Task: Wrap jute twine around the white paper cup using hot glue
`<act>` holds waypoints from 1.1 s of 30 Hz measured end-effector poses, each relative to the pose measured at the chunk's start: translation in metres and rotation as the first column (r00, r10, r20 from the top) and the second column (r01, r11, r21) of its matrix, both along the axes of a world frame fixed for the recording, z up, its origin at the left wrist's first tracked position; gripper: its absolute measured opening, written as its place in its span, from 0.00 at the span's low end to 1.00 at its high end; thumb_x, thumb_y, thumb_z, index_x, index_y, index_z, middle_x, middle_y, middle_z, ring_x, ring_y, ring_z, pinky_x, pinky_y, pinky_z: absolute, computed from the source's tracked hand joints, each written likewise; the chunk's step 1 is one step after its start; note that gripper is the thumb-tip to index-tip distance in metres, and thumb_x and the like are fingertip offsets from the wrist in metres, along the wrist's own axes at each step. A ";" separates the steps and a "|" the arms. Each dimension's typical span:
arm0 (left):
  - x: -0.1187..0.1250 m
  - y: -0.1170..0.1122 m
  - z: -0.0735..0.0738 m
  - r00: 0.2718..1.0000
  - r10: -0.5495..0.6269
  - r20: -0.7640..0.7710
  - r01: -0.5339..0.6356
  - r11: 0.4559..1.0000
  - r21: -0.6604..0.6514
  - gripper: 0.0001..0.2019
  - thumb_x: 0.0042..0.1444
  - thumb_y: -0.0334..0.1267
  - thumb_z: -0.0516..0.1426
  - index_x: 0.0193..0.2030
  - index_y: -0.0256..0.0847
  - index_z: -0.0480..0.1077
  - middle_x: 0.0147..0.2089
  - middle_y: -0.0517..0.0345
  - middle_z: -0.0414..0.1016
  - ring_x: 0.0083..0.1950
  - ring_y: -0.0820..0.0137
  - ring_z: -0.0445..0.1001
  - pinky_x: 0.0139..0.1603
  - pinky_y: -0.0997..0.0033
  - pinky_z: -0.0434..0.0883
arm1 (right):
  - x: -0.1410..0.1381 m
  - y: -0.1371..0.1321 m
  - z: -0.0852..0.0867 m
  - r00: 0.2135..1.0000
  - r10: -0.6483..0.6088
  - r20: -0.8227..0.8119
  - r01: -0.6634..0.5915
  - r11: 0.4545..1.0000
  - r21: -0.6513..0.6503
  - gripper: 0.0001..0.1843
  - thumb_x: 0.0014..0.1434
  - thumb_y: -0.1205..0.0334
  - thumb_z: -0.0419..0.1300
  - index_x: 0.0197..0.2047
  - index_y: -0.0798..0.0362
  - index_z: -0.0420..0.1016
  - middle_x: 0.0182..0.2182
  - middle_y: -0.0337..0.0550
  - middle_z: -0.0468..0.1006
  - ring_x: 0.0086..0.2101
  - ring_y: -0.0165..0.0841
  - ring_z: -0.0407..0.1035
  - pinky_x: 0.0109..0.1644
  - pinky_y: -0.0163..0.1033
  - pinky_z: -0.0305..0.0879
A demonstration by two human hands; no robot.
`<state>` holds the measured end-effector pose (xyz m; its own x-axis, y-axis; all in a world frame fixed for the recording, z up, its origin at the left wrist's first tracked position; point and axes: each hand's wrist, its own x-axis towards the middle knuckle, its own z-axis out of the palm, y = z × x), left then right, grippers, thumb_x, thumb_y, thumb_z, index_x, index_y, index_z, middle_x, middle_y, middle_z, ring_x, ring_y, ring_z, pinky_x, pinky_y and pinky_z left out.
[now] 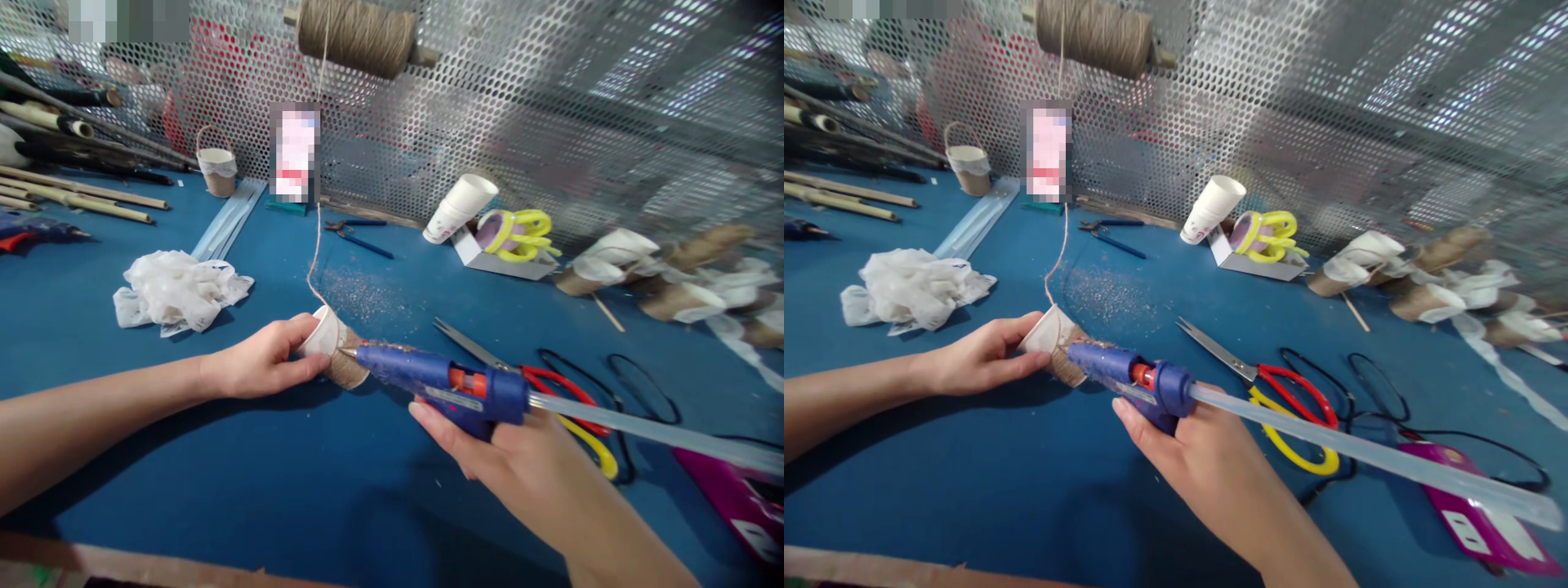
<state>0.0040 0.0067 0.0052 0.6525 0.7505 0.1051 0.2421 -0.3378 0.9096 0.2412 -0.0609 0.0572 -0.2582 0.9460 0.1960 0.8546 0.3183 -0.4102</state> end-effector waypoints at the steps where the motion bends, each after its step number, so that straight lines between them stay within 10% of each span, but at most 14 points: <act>1: 0.000 0.000 0.000 1.000 0.000 -0.002 0.000 1.000 0.000 0.13 0.57 0.38 0.50 0.44 0.32 0.65 0.37 0.53 0.70 0.38 0.69 0.68 0.38 0.71 0.69 | 0.001 0.001 0.000 1.000 -0.002 0.010 0.002 1.000 -0.010 0.17 0.55 0.51 0.54 0.18 0.45 0.67 0.07 0.30 0.62 0.11 0.31 0.60 0.19 0.38 0.60; 16: -0.002 0.002 -0.001 0.996 -0.083 0.018 0.081 0.992 0.092 0.07 0.56 0.33 0.50 0.38 0.33 0.66 0.36 0.55 0.65 0.37 0.71 0.66 0.40 0.72 0.69 | 0.006 0.013 0.002 0.998 -0.003 -0.055 -0.002 0.996 -0.090 0.25 0.56 0.50 0.54 0.11 0.46 0.54 0.08 0.32 0.62 0.15 0.30 0.63 0.30 0.38 0.67; 25: -0.001 0.002 0.001 0.995 -0.102 0.013 0.100 0.988 0.120 0.06 0.56 0.32 0.50 0.37 0.32 0.66 0.35 0.54 0.66 0.38 0.70 0.66 0.41 0.72 0.68 | -0.001 0.015 0.007 0.982 -0.119 -0.150 0.073 0.956 -0.285 0.27 0.55 0.50 0.54 0.10 0.48 0.51 0.10 0.33 0.62 0.15 0.27 0.62 0.20 0.32 0.64; 33: 0.000 0.001 0.002 0.998 -0.068 0.004 0.067 0.995 0.077 0.09 0.55 0.34 0.50 0.41 0.32 0.65 0.35 0.54 0.66 0.36 0.71 0.67 0.38 0.73 0.69 | 0.004 0.009 0.008 1.000 0.009 -0.024 -0.012 0.991 -0.135 0.27 0.57 0.50 0.53 0.10 0.47 0.54 0.08 0.32 0.63 0.15 0.29 0.64 0.26 0.37 0.63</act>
